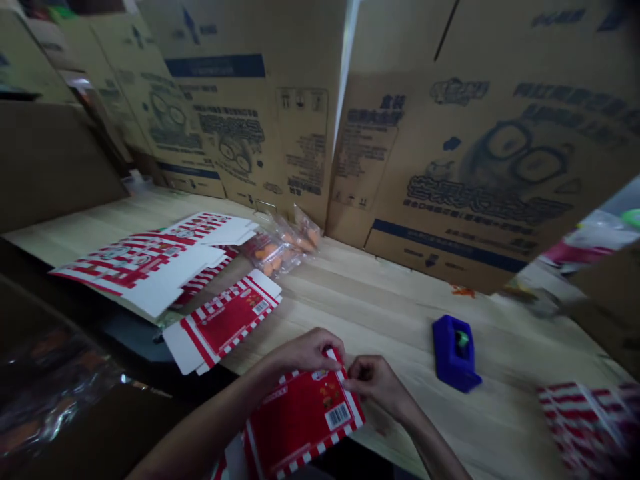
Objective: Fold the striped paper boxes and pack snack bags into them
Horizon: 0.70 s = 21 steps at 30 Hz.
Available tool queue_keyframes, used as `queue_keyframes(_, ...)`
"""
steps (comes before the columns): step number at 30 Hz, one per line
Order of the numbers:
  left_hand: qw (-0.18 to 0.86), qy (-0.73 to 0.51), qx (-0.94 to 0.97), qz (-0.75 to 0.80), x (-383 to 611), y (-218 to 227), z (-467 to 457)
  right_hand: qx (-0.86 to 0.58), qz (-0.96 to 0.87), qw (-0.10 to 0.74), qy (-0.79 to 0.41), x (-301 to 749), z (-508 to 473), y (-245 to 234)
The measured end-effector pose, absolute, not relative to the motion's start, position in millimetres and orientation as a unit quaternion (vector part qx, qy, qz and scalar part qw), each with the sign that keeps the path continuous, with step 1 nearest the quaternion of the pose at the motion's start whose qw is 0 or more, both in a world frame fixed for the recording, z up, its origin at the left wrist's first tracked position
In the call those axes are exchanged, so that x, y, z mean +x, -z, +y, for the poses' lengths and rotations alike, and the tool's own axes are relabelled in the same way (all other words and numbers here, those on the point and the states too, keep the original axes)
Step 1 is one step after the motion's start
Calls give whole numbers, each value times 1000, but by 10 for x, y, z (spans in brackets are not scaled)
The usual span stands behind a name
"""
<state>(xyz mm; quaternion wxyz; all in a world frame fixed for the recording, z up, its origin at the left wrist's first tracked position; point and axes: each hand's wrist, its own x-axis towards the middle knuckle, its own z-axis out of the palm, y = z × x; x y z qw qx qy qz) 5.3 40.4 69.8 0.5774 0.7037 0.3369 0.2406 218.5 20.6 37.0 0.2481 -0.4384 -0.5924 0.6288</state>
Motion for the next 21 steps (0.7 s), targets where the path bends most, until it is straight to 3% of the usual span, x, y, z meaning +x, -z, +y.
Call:
queue_keyframes(6,613,-256,695,276,-40,-954,397,-246,-459,154,-840,2076,323,-521)
queue_keyframes(10,588,-357,643,335,-192,-936,400,-308,-395,228,-835,1930,512,-458)
queue_keyframes(14,546,-528,457,462,-472,-624,319,-356,-384,298,-798,1843,905,-372)
queue_keyframes(17,453,-541,448,549,-760,-384,238,-376,-375,326,-782,1833,1308,-311)
queue_keyframes(21,240,-493,532,645,-1164,-368,376,-453,-452,368,-675,1733,1984,-304)
